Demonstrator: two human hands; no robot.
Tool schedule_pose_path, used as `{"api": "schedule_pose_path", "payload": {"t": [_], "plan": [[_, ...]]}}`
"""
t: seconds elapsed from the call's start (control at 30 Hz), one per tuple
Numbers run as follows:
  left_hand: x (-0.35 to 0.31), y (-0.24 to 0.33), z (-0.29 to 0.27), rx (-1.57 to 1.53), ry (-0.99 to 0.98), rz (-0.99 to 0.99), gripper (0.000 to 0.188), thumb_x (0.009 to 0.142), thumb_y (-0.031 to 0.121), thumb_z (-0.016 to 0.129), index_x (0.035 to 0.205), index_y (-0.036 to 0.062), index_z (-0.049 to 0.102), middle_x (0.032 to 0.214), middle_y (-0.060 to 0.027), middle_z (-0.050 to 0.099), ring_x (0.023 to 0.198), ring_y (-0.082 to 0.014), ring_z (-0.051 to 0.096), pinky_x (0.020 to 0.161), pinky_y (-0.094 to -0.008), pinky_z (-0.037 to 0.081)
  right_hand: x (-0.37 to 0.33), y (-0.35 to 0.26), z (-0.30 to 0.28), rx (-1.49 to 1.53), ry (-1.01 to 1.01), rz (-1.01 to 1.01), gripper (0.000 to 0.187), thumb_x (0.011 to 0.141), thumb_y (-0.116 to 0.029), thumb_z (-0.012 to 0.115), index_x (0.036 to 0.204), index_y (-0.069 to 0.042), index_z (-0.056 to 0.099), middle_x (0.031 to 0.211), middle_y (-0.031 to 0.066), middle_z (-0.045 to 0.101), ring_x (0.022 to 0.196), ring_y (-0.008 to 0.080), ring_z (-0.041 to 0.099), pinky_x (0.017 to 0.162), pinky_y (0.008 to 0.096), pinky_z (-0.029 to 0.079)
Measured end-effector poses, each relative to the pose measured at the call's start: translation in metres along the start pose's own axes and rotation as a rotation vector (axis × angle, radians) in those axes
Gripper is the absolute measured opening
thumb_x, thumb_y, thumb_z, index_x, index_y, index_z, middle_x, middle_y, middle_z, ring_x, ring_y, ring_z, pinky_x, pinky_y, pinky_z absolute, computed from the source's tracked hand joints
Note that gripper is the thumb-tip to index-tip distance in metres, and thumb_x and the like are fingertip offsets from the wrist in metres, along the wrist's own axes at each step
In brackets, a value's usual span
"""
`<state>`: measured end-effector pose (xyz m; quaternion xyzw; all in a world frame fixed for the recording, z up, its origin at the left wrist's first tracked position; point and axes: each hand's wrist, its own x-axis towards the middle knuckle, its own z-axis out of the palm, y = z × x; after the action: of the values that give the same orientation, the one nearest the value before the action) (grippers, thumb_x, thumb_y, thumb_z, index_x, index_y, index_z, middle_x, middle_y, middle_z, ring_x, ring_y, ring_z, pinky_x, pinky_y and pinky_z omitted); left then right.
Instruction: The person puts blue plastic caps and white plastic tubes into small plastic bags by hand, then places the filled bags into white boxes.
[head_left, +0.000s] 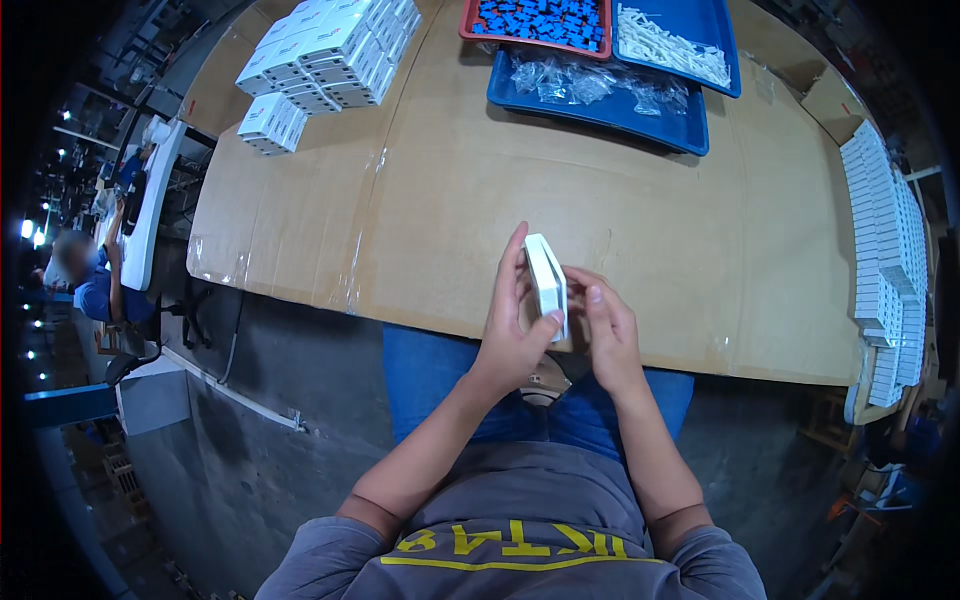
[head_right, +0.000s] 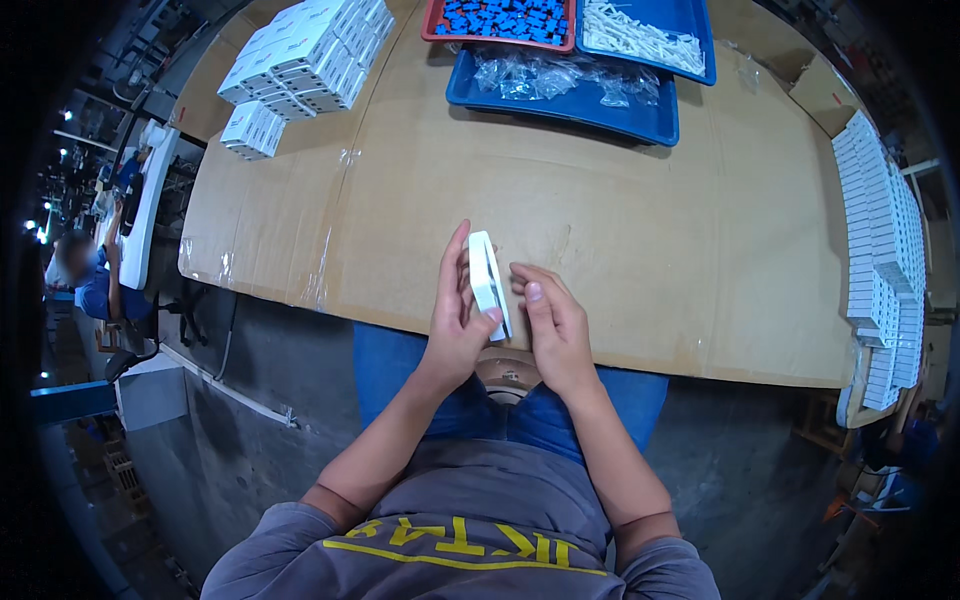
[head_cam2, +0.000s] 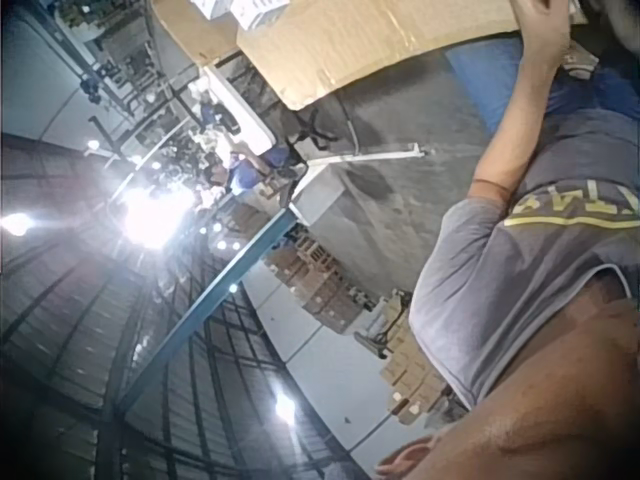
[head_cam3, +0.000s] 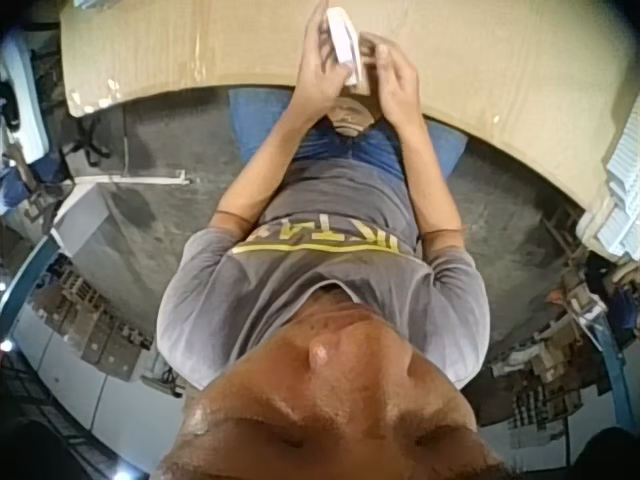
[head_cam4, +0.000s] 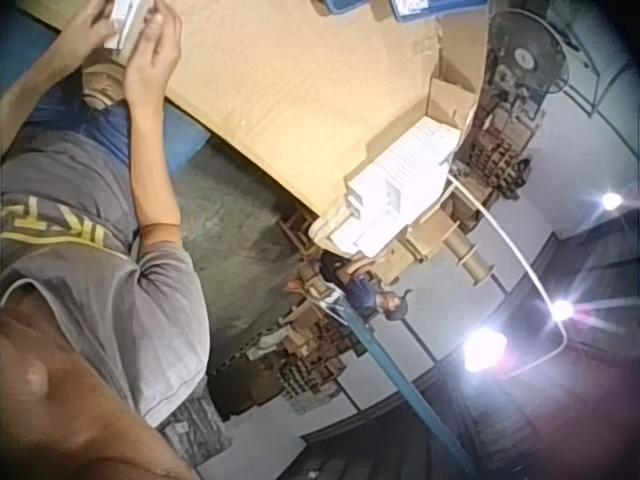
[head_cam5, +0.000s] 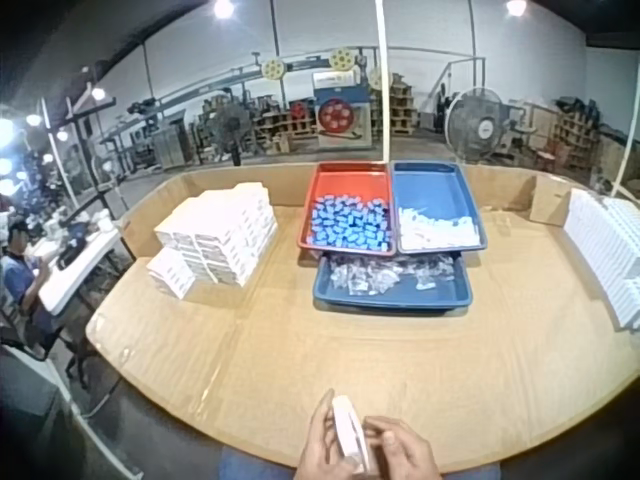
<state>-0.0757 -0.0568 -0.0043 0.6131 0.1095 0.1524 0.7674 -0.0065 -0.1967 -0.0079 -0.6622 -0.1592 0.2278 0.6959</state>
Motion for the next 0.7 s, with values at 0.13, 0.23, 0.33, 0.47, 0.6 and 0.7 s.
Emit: {"api": "schedule_pose_path", "payload": {"t": [0.13,0.23,0.33,0.47,0.6,0.7], "plan": [[-0.005,0.001,-0.005,0.336,-0.152,0.107,0.107,0.080,0.013,0.068,0.168,0.0039,0.007,0.164,-0.0185,0.029,0.154,-0.0317,0.030,0.129,-0.0445,0.020,-0.005,-0.022,-0.010,0.142,-0.147,0.236,0.046,0.109,-0.031,0.059,0.139,0.004,0.061,0.123,0.0083,0.067,0.115,0.0146,0.061,0.097,0.0300,0.049],[0.000,0.002,-0.006,0.301,-0.186,0.211,0.109,0.079,0.019,0.072,0.167,0.0019,0.011,0.167,-0.0222,0.025,0.156,-0.0375,0.027,0.129,-0.0462,0.019,-0.002,-0.020,-0.009,0.191,-0.124,0.176,0.048,0.105,-0.024,0.067,0.144,0.003,0.057,0.130,0.0101,0.065,0.122,0.0163,0.060,0.104,0.0315,0.048],[-0.003,-0.005,0.003,0.000,0.016,0.092,0.097,0.100,0.051,0.060,0.168,0.0070,0.008,0.164,-0.0189,0.031,0.153,-0.0302,0.032,0.128,-0.0431,0.024,-0.004,-0.014,-0.003,0.243,-0.091,0.091,0.053,0.101,-0.017,0.072,0.147,0.003,0.055,0.143,0.0130,0.059,0.133,0.0205,0.056,0.112,0.0351,0.045],[-0.005,-0.008,0.013,-0.165,0.057,-0.122,0.071,0.114,0.053,0.025,0.168,0.0080,0.015,0.159,-0.0170,0.039,0.149,-0.0270,0.038,0.123,-0.0405,0.031,-0.007,0.008,0.016,0.159,-0.128,-0.172,0.059,0.099,-0.017,0.074,0.151,0.001,0.053,0.157,0.0183,0.047,0.148,0.0295,0.044,0.122,0.0427,0.036],[-0.004,0.003,0.020,-0.072,0.139,-0.019,0.072,0.113,0.054,0.027,0.167,0.0069,0.016,0.159,-0.0198,0.039,0.151,-0.0287,0.035,0.125,-0.0421,0.028,-0.013,-0.003,0.021,-0.175,-0.082,-0.244,0.054,0.101,-0.020,0.070,0.149,0.002,0.055,0.160,0.0218,0.044,0.150,0.0352,0.042,0.121,0.0446,0.036],[-0.004,-0.006,0.016,-0.081,0.116,0.104,0.076,0.113,0.050,0.037,0.166,0.0004,0.016,0.162,-0.0246,0.032,0.152,-0.0308,0.033,0.124,-0.0417,0.027,-0.019,0.000,0.027,-0.116,-0.090,-0.224,0.052,0.103,-0.016,0.066,0.150,0.002,0.054,0.159,0.0236,0.045,0.148,0.0383,0.044,0.121,0.0449,0.037]]}}
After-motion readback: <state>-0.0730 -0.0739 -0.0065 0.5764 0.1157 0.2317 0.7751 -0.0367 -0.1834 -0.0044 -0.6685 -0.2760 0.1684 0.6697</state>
